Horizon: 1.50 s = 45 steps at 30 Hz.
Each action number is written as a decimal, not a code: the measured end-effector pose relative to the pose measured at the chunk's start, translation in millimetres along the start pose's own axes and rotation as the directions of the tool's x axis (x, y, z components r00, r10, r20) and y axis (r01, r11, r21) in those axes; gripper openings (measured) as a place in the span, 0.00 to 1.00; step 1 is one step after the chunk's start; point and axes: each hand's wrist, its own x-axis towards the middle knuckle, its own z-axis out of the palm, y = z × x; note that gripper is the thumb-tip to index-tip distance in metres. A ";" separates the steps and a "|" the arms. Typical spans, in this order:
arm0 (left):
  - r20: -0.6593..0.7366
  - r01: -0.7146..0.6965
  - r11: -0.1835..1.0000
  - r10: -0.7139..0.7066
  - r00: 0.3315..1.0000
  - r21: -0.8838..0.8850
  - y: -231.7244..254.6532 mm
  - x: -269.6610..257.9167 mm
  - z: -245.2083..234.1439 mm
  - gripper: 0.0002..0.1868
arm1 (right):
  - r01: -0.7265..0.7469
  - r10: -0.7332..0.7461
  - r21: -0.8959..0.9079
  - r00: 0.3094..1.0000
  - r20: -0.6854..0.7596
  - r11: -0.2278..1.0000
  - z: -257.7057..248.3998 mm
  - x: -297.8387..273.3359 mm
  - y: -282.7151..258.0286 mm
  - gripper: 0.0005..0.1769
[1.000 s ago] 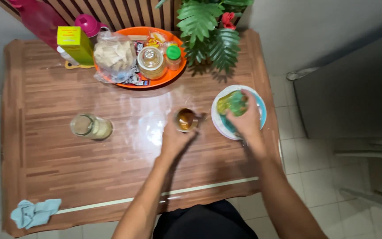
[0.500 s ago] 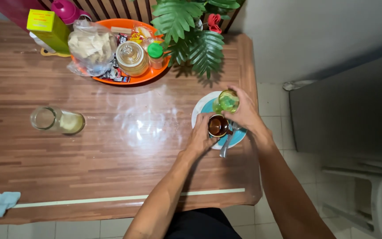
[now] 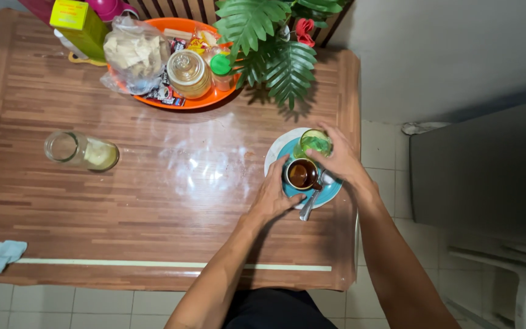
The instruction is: Clear dishes from a dining table and wipe the surface clean.
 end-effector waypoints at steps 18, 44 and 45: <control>-0.538 0.153 0.983 -0.182 0.823 -0.099 -44.7 -90.9 -103.3 0.44 | 0.082 -0.068 0.002 0.847 -0.528 0.997 46.1 -75.4 -107.8 0.19; -0.734 0.345 0.939 -0.227 0.640 0.011 -67.1 -98.4 -354.7 0.45 | -0.191 0.309 0.368 0.906 -0.291 0.910 249.6 -139.4 -239.0 0.17; -0.730 0.388 0.921 -0.249 0.637 0.024 -59.2 -104.3 -353.0 0.45 | -0.227 0.316 0.327 0.915 -0.251 0.917 248.9 -137.0 -244.8 0.19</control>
